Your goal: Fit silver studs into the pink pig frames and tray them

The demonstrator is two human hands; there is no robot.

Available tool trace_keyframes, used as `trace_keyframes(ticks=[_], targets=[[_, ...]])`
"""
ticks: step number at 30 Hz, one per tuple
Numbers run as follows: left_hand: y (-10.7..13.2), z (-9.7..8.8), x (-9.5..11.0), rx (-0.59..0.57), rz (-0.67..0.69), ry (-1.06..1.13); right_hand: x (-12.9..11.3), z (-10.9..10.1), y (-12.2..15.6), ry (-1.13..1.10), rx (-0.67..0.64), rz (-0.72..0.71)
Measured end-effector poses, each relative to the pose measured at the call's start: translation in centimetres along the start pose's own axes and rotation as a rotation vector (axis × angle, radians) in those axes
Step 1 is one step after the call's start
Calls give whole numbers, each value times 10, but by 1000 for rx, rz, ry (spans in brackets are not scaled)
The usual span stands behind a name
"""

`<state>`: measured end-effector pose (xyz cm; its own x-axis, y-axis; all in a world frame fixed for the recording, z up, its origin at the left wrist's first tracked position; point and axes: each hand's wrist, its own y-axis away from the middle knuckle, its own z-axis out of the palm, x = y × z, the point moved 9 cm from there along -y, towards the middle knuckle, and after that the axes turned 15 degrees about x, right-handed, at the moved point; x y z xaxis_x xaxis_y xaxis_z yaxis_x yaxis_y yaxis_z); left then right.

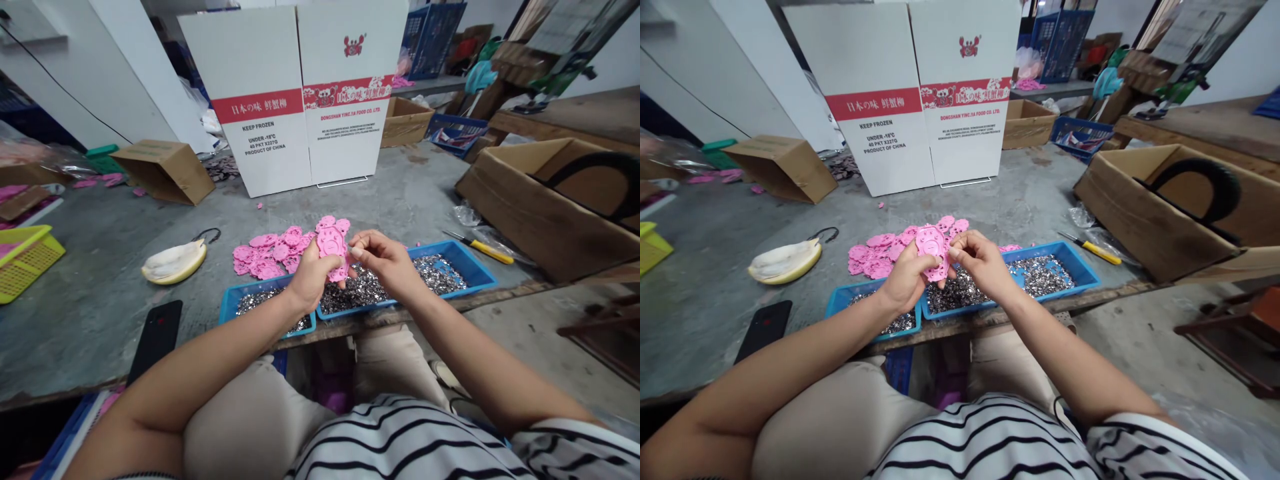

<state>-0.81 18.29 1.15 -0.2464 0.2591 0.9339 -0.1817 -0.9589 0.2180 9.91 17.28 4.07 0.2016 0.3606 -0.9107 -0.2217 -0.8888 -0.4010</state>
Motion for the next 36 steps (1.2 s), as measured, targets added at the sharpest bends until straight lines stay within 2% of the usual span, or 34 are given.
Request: trace_keyframes(ticks=[3, 6, 16, 21, 36], targets=[[4, 6, 1, -94, -53, 28, -9, -2, -3, 49, -28, -62], [5, 8, 1, -138, -79, 45, -15, -1, -3, 93, -73, -95], [8, 11, 3, -183, -46, 8, -29, 9, 4, 298, -226, -251], [10, 13, 1, -202, -52, -4, -28, 13, 5, 342, -300, -260], [14, 16, -4, -248, -103, -32, -25, 17, 6, 401, -405, -244]])
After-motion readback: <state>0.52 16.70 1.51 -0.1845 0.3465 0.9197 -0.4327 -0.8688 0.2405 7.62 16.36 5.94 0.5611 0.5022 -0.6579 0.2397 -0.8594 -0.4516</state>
